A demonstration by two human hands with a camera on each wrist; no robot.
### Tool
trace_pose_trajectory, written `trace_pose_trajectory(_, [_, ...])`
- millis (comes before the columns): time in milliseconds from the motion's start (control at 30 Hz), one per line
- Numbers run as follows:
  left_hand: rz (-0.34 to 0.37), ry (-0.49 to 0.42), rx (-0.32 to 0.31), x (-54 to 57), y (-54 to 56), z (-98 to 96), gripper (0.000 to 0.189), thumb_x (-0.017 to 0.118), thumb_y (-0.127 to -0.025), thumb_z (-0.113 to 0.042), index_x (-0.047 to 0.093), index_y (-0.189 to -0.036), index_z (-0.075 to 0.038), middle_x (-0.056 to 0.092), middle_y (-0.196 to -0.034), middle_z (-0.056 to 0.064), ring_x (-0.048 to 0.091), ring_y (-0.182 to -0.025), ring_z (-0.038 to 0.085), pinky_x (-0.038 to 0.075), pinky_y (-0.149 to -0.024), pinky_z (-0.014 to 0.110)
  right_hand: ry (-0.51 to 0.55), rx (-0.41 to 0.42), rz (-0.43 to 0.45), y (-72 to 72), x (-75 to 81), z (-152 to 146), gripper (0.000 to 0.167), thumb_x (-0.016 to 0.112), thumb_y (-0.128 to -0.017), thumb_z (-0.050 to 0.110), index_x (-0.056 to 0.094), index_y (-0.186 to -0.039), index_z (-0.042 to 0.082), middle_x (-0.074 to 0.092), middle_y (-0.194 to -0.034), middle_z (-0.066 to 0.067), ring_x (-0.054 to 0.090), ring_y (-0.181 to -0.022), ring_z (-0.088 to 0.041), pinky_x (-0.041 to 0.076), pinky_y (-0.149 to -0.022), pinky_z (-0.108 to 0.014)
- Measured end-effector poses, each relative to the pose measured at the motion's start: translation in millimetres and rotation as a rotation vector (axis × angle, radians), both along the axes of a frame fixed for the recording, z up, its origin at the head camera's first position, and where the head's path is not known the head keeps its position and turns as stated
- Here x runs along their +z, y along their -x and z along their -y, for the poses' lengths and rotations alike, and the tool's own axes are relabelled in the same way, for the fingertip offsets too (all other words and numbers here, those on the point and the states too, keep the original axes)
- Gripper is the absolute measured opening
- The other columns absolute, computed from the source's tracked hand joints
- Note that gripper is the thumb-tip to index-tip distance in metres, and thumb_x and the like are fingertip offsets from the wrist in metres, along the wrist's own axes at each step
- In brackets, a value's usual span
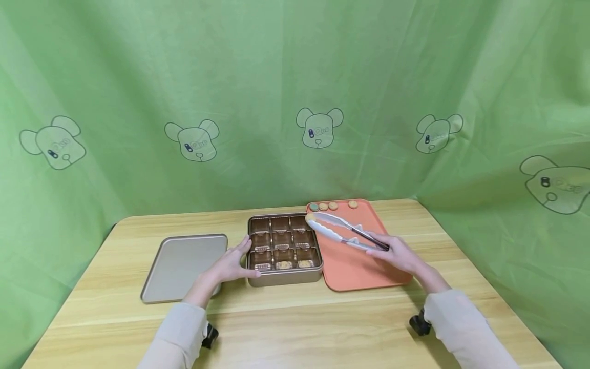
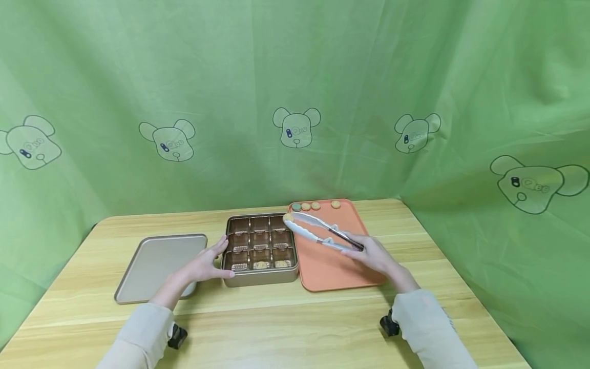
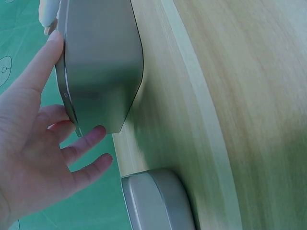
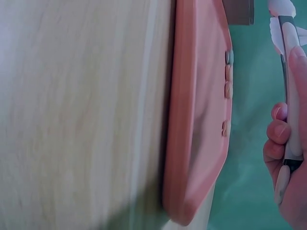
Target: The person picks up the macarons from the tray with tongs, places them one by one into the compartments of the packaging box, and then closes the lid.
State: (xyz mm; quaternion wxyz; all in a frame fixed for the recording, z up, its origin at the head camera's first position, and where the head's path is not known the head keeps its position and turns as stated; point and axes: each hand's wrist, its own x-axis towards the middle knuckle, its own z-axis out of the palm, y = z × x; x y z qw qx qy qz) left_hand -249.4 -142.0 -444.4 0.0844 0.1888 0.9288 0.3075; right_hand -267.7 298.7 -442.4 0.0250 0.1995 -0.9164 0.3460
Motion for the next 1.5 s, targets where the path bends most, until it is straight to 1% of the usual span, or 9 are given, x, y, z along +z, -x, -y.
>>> trace_pose_trajectory(200, [0.003,0.003,0.008,-0.6,0.7,0.1,0.100,0.075,-0.069,-0.041,0.022,-0.141,0.004,0.008,-0.151,0.016,0.016,-0.133,0.044,0.013,-0.108,0.058,-0.020,0.048,-0.001,-2.3,3.2,10,0.060,0.066,-0.083,0.029,0.047,-0.130,-0.002,0.051,-0.129,-0.022,0.053,-0.103,-0.026,0.047,-0.082,-0.031])
trace_pose_trajectory(300, [-0.003,0.008,0.003,-0.4,1.1,-0.2,0.100,0.075,-0.069,-0.041,0.022,-0.141,0.004,0.008,-0.151,0.017,0.017,-0.133,0.044,0.014,-0.108,0.058,0.001,0.084,0.021,-3.5,4.7,15,0.061,0.067,-0.083,0.028,0.046,-0.130,-0.004,0.052,-0.127,-0.023,0.055,-0.094,-0.024,0.047,-0.077,-0.029])
trace_pose_trajectory(500, [-0.005,0.002,0.009,0.3,1.6,-0.2,0.100,0.075,-0.069,-0.041,0.023,-0.141,0.005,0.009,-0.151,0.017,0.016,-0.133,0.046,0.014,-0.107,0.058,0.030,0.182,0.062,-4.6,9.4,30,0.057,0.068,-0.082,0.022,0.048,-0.131,0.003,0.057,-0.078,-0.009,0.040,-0.059,-0.007,0.040,-0.052,-0.021])
trace_pose_trajectory(633, [0.002,-0.001,0.015,1.3,0.9,0.0,0.100,0.076,-0.069,-0.040,0.023,-0.141,0.004,0.009,-0.151,0.017,0.015,-0.132,0.047,0.014,-0.107,0.060,-0.005,0.244,0.026,-5.0,11.6,40,0.054,0.068,-0.082,0.022,0.050,-0.131,0.007,0.056,-0.075,-0.002,0.037,-0.057,-0.003,0.038,-0.051,-0.019])
trace_pose_trajectory(900, [0.004,0.003,0.012,2.6,0.3,-0.4,0.100,0.076,-0.069,-0.040,0.023,-0.141,0.004,0.009,-0.151,0.016,0.016,-0.132,0.048,0.015,-0.107,0.059,-0.057,0.352,-0.027,-8.0,17.1,57,0.055,0.066,-0.083,0.021,0.047,-0.134,0.011,0.062,-0.111,-0.007,0.040,-0.054,-0.001,0.044,-0.060,-0.021])
trace_pose_trajectory(1033, [0.002,0.001,0.007,2.5,0.9,-0.7,0.099,0.076,-0.069,-0.039,0.023,-0.141,0.004,0.009,-0.151,0.017,0.016,-0.132,0.048,0.015,-0.107,0.058,-0.079,0.347,-0.037,-9.7,18.2,64,0.055,0.067,-0.083,0.027,0.049,-0.132,0.011,0.059,-0.121,-0.008,0.050,-0.070,-0.007,0.044,-0.068,-0.023])
trace_pose_trajectory(1167, [-0.001,0.006,0.006,1.8,1.4,-0.6,0.099,0.075,-0.069,-0.040,0.023,-0.141,0.004,0.009,-0.151,0.017,0.017,-0.132,0.047,0.015,-0.107,0.059,-0.087,0.338,-0.032,-11.5,18.9,70,0.056,0.067,-0.082,0.033,0.051,-0.131,0.010,0.059,-0.122,-0.008,0.053,-0.081,-0.014,0.044,-0.071,-0.024])
trace_pose_trajectory(1300, [-0.002,0.012,0.006,1.8,1.0,-0.8,0.099,0.075,-0.070,-0.040,0.023,-0.141,0.005,0.009,-0.151,0.016,0.017,-0.132,0.047,0.014,-0.108,0.058,-0.096,0.350,-0.029,-11.3,18.7,75,0.057,0.068,-0.081,0.031,0.051,-0.131,0.008,0.066,-0.102,-0.008,0.048,-0.068,-0.008,0.043,-0.062,-0.021])
trace_pose_trajectory(1500, [0.001,0.011,0.007,1.9,-0.4,-0.9,0.098,0.075,-0.070,-0.040,0.023,-0.141,0.004,0.008,-0.151,0.016,0.016,-0.133,0.045,0.012,-0.109,0.057,-0.122,0.379,-0.044,-9.6,17.6,80,0.057,0.070,-0.080,0.026,0.050,-0.131,0.008,0.064,-0.111,-0.007,0.045,-0.065,-0.003,0.043,-0.061,-0.020])
